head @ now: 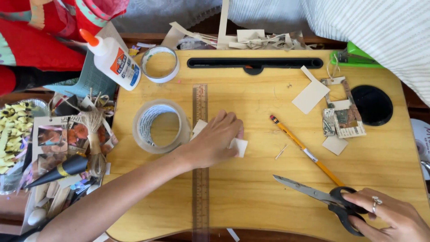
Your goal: Cutting small rectangular pieces from cardboard scraps using scissors on a wooden workspace.
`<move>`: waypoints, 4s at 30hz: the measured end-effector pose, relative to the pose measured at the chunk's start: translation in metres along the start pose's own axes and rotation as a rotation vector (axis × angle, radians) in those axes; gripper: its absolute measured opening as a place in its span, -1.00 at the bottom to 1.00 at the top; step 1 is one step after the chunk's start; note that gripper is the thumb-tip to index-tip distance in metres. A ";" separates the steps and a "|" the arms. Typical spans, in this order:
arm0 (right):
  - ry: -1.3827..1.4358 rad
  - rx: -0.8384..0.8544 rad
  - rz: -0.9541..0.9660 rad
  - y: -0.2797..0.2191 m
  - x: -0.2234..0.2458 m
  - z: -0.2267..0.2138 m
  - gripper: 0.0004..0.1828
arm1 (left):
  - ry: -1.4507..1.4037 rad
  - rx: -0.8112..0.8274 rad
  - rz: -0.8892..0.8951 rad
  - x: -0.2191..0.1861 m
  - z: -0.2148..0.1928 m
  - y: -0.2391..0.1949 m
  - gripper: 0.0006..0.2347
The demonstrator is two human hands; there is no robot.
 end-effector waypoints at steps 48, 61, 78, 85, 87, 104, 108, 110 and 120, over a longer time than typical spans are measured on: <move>-0.095 0.234 0.090 -0.058 -0.086 0.009 -0.51 | 0.268 -0.077 0.679 -0.111 0.090 0.179 -0.67; -0.043 0.119 0.063 -0.060 -0.068 0.002 -0.48 | 0.185 0.016 0.686 -0.121 0.110 0.183 -0.86; 0.099 0.173 0.030 -0.046 -0.052 -0.002 -0.55 | -0.315 -0.131 0.447 -0.119 0.060 0.175 -0.88; 0.208 0.180 0.052 -0.039 -0.061 -0.005 -0.45 | -0.851 0.172 -0.132 -0.082 0.023 0.132 -0.85; 0.546 0.027 0.040 -0.012 -0.035 -0.018 -0.52 | -0.981 0.149 -0.360 -0.080 0.008 0.111 -0.92; 0.878 -0.174 0.394 -0.025 -0.050 -0.018 -0.40 | -0.753 -0.170 0.047 -0.065 0.029 0.125 -0.71; 0.853 -0.224 0.453 -0.043 -0.062 -0.020 -0.42 | -0.064 -0.473 0.058 -0.039 0.002 0.176 -0.73; 0.902 -0.236 0.464 -0.046 -0.075 -0.019 -0.42 | 0.056 -0.511 0.170 -0.034 -0.003 0.195 -0.69; 1.046 -0.168 0.464 -0.043 -0.089 -0.007 -0.43 | 0.209 -0.340 0.227 -0.032 0.010 0.228 -0.74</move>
Point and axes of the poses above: each hand's wrist, its own y-axis towards the middle knuckle, its own z-axis out of the palm, x = y × z, the point moved 4 cm from there along y, towards the middle knuckle, and after that the axes turned 2 degrees about -x, right-handed, at the moved point
